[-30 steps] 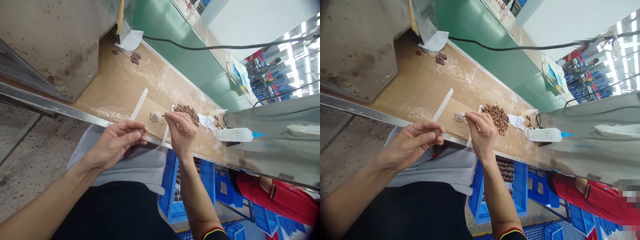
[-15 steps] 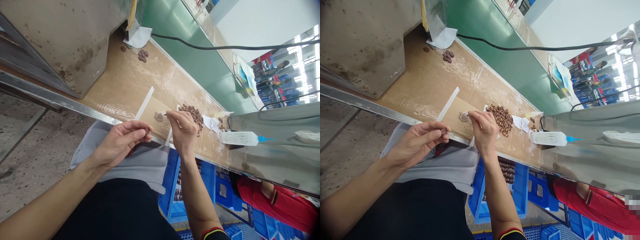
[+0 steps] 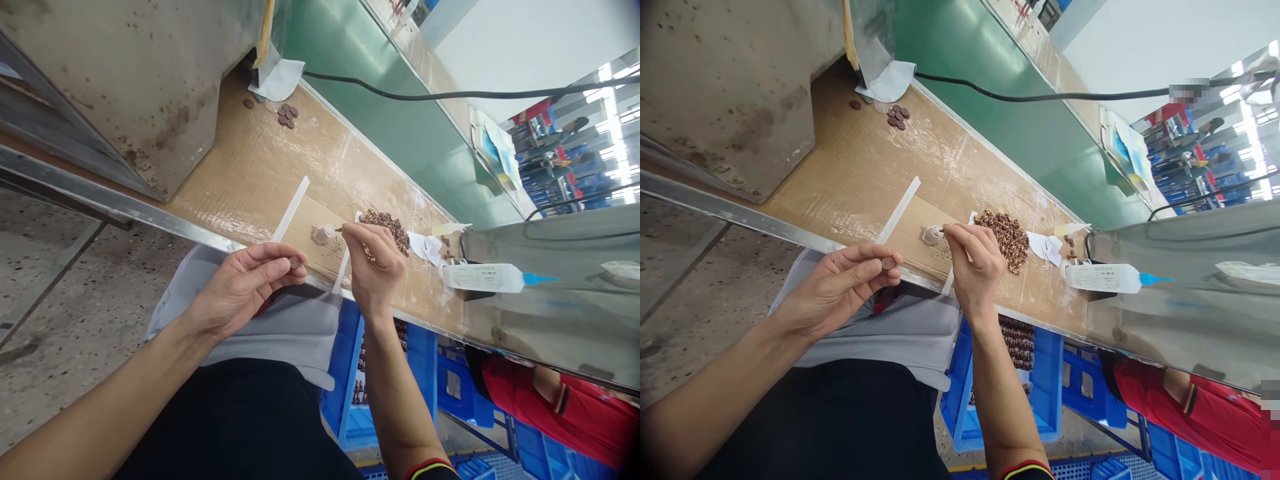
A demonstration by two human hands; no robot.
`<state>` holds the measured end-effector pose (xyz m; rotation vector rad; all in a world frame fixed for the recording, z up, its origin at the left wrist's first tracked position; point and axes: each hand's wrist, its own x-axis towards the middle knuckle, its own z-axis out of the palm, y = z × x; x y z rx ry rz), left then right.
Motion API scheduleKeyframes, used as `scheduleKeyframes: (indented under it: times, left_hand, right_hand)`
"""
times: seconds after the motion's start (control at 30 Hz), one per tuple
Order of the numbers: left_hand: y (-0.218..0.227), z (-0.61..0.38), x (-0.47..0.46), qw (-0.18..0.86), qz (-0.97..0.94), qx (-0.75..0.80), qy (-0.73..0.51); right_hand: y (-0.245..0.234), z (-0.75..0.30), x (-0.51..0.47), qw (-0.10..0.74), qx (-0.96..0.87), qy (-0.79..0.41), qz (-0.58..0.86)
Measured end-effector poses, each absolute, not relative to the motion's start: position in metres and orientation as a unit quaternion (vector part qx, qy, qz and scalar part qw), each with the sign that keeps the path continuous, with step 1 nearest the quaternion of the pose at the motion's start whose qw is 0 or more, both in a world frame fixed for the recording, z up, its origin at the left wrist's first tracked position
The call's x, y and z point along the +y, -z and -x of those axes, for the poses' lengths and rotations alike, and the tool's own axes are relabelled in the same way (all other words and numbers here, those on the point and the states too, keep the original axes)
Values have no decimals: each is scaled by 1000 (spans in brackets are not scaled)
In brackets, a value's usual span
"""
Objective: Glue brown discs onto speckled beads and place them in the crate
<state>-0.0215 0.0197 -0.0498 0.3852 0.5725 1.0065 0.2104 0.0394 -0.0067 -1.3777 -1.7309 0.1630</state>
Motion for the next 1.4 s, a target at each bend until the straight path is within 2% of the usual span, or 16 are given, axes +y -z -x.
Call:
scheduleKeyframes:
  times: [0.1,0.23,0.37,0.53,0.77,0.93,1.1,1.2,1.4]
  left_hand:
    - [51,20,21,819,-174,274,-474]
    - [50,16,22,824,-173,267,-468]
    - [47,14,22,829,-166,268,-463]
    - [48,15,21,824,-171,280,-462]
    - [52,11,19,822,-172,282,-464]
    - [51,11,19,823,-174,279,-462]
    - [50,12,19,826,-167,277,-461]
    - [49,12,19,829,-168,269,-460]
    - [49,9,19,842,-149,248,-455]
  right_hand:
    - [2,-210,36,470,-677,-35,566]
    - [3,-210,35,449,-694,-51,560]
    - [4,-213,35,469,-687,-30,554]
    - [7,-218,33,418,-714,-70,558]
    - [13,-216,33,408,-708,-56,573]
    - [16,-217,34,418,-701,-87,572]
    - [7,-215,29,438,-691,-68,572]
    - [-7,-207,19,484,-654,-111,570]
    - [-25,-186,-4,551,-562,-299,540]
